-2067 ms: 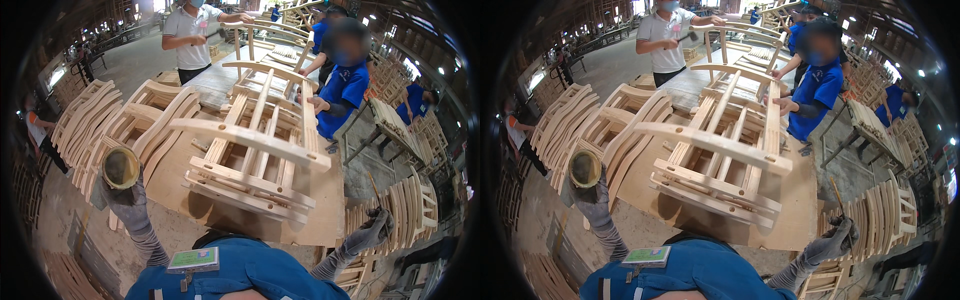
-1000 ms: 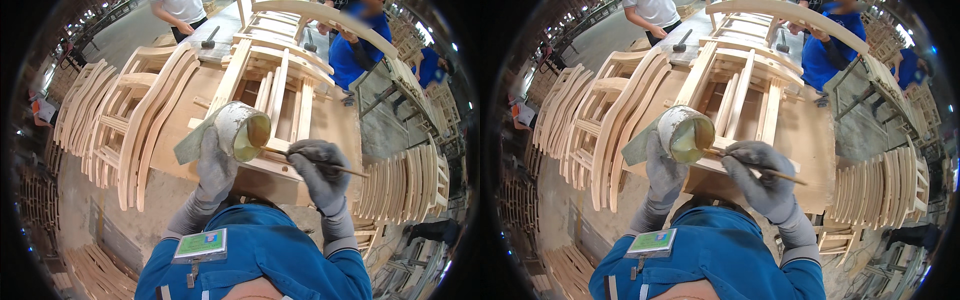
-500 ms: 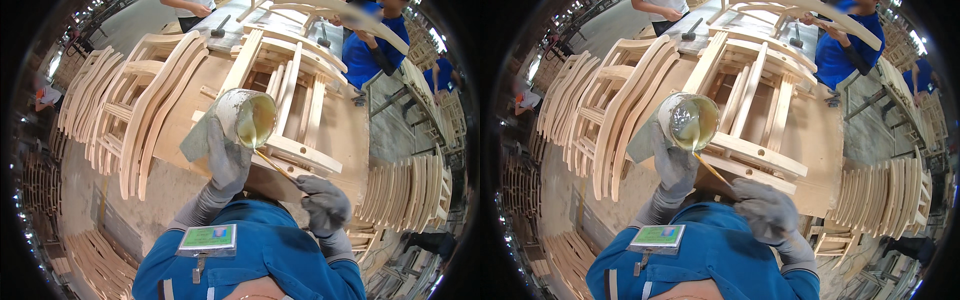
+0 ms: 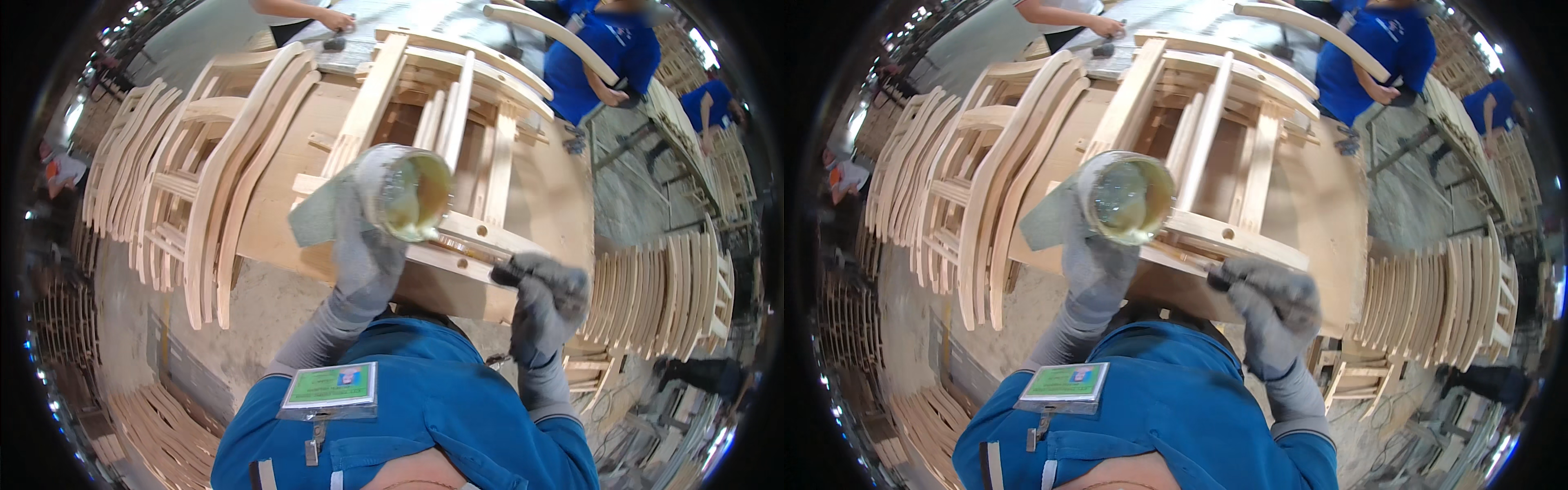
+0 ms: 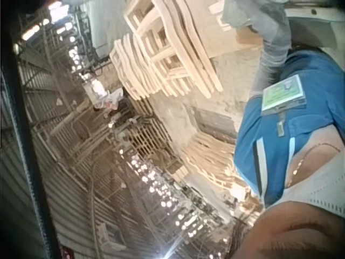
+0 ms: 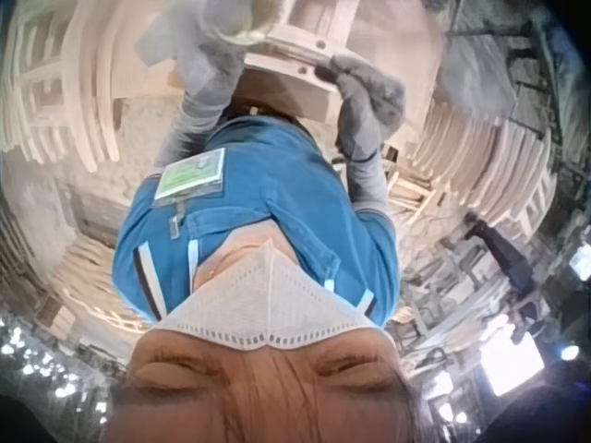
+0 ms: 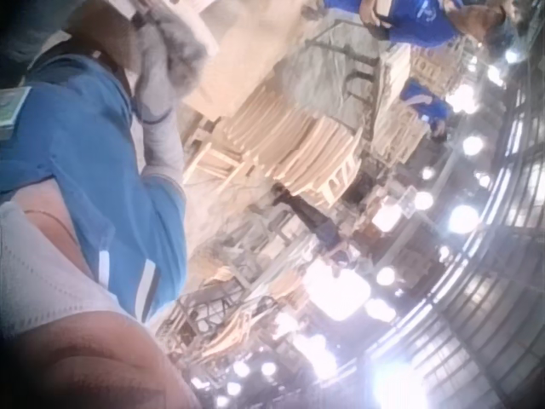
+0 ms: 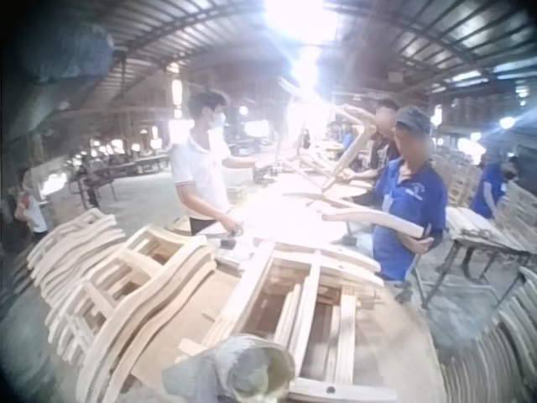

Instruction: The person applies a yellowish liquid to wooden chair frames using a brush and a small container. They repeatedly dip the brush into the container and coat the joints and surfaces of multiple chair frames on a workbench in a factory setting.

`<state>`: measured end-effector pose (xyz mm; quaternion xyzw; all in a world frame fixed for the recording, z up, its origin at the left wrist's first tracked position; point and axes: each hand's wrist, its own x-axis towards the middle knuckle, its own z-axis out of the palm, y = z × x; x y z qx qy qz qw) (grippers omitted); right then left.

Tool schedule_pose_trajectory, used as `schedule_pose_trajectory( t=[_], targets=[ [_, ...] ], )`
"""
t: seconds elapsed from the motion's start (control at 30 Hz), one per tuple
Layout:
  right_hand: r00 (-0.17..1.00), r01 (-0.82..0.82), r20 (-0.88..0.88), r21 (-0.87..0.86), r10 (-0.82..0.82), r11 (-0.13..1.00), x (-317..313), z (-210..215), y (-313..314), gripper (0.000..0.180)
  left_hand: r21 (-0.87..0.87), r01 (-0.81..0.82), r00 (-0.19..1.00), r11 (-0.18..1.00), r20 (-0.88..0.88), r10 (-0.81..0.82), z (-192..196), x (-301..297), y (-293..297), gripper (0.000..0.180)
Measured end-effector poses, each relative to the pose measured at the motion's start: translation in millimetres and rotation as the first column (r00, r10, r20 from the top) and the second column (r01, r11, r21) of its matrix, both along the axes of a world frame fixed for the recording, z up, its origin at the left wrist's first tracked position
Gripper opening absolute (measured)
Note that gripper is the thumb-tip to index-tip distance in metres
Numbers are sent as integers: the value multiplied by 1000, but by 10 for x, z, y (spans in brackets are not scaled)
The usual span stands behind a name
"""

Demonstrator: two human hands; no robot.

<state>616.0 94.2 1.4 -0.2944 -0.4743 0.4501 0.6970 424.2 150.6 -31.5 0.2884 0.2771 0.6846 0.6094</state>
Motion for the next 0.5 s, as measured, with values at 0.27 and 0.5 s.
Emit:
schedule_pose_trajectory(
  t=[0.27, 0.5],
  targets=[
    [861, 224, 506, -276, -57, 935, 509, -45, 675, 19, 60, -50, 998, 997, 34, 48, -80, -154, 66, 45],
    [663, 209, 749, -163, -17, 964, 528, -201, 879, 22, 19, -81, 996, 997, -34, 82, -4, -255, -34, 42]
  ],
)
